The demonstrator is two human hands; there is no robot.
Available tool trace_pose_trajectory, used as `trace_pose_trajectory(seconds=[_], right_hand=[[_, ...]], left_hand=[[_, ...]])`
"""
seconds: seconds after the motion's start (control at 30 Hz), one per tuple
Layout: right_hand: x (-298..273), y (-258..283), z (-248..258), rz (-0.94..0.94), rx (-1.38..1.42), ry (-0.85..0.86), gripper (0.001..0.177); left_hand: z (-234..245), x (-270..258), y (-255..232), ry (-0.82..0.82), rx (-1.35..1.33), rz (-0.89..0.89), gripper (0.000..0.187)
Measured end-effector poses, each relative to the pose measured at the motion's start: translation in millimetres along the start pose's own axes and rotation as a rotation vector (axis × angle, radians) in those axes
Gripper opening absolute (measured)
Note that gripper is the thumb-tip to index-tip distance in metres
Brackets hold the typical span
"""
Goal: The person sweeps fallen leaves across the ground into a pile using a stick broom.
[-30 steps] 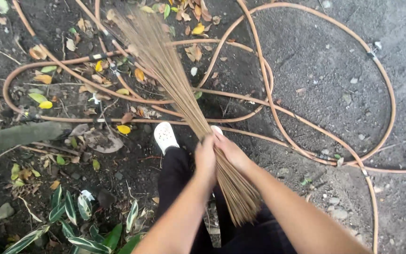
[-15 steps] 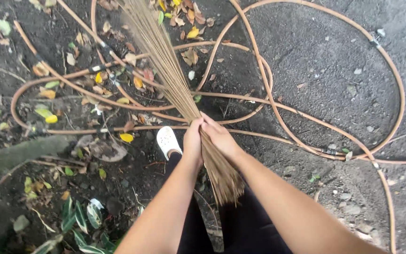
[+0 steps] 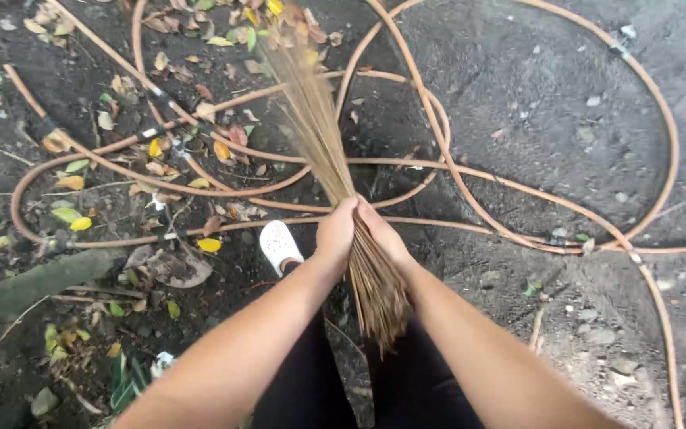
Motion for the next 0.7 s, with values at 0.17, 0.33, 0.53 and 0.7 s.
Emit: trace_pose_trajectory(seconds=[0.17, 0.33, 0.53, 0.7], right_hand=[[-41.2, 32.6, 15.1, 0.209, 0.046, -0.179, 0.044], [71.1, -13.3, 78.1, -0.130, 0.081, -0.188, 0.045], [42.8, 23.5, 24.1, 0.178, -0.158, 0.097, 0.042], [126.4, -53.6, 2.3, -0.047, 0.179, 0.036, 0.042]], left_hand=[[-49.7, -6.1, 16.8, 0.187, 0.141, 0.118, 0.034], [-33.7, 119.9, 50.4, 0.313, -0.073, 0.162, 0.029], [-10.4, 20.9, -9.4, -0.110, 0.027, -0.057, 0.045], [50.4, 87.8, 4.2, 0.208, 0.001, 0.393, 0.043]])
Point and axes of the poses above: each hand's wrist, its own x-axis towards the middle knuckle, its own z-axis out of the back of the hand, y = z × x, the point moved 9 cm from there along x, towards the middle knuckle, and after that the axes turned 4 degrees about y, right-handed, at the moved point
